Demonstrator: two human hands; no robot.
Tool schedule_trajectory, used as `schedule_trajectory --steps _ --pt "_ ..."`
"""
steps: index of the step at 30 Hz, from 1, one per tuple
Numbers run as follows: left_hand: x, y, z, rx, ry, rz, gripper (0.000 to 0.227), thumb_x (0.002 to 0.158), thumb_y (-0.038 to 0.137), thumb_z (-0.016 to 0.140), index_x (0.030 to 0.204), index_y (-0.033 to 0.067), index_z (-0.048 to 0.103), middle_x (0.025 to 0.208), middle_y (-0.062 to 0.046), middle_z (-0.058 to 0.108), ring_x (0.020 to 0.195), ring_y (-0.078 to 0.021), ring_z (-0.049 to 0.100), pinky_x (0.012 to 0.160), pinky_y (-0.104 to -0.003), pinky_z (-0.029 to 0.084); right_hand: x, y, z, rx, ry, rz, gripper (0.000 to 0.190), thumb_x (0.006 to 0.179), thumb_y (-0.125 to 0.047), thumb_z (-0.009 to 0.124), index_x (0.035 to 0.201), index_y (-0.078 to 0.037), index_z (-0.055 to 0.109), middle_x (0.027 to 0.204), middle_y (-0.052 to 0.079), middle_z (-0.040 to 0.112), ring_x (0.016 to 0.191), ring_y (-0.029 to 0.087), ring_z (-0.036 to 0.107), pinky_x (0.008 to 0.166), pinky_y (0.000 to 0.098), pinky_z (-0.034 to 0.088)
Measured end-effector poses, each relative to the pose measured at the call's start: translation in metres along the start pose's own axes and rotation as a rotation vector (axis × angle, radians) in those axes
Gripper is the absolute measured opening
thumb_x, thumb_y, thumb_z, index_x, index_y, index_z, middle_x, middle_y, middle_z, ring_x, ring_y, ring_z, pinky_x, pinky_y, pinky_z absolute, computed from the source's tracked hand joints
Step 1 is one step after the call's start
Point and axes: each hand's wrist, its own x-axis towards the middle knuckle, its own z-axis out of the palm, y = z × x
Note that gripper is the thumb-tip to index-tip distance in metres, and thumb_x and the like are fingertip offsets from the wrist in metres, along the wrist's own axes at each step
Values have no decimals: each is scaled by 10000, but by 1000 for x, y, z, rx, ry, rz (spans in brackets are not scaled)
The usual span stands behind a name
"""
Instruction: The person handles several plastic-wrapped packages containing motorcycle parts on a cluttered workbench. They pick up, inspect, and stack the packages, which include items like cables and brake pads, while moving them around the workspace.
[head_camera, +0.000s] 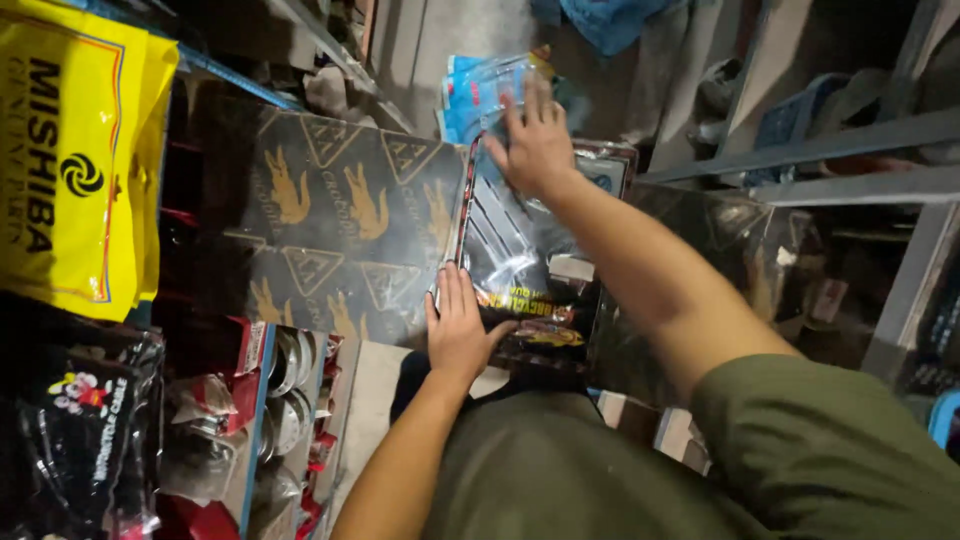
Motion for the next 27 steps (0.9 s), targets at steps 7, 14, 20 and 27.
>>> schedule_trajectory --steps 7,14,20,27 --pt "-3 -2 1 156 -32 36 1304 573 625 829 1567 -26 290 1655 -242 277 1534 -358 282 1166 -647 261 -112 -140 -110 46 -268 417 726 934 -440 588 1532 -49 461 1561 198 470 1412 413 459 1142 568 345" --pt "13 -10 -69 185 -564 95 1332 759 830 636 1626 -1 59 1709 -233 17 1595 -351 12 1235 -641 95 -62 -26 -157 87 -539 807 782 948 -626 512 1602 -214 394 1557 245 444 1386 536 436 1047 708 363" --pt "1 -35 -57 197 -402 215 1357 686 798 723 1613 -5 142 1694 -236 128 1583 -349 120 1212 -621 222 -110 -60 -59 -579 -39 371 471 1040 -130 405 1464 11 552 1517 249 491 1342 401 529 1020 428 500" --pt "9 -58 -36 243 -340 290 1166 783 541 794 1626 35 169 1703 -165 161 1574 -287 160 1203 -587 284 -187 -247 -145 710 -89 621 493 878 -30 541 1359 -71 643 1238 213 694 1199 418 633 1066 484 485"
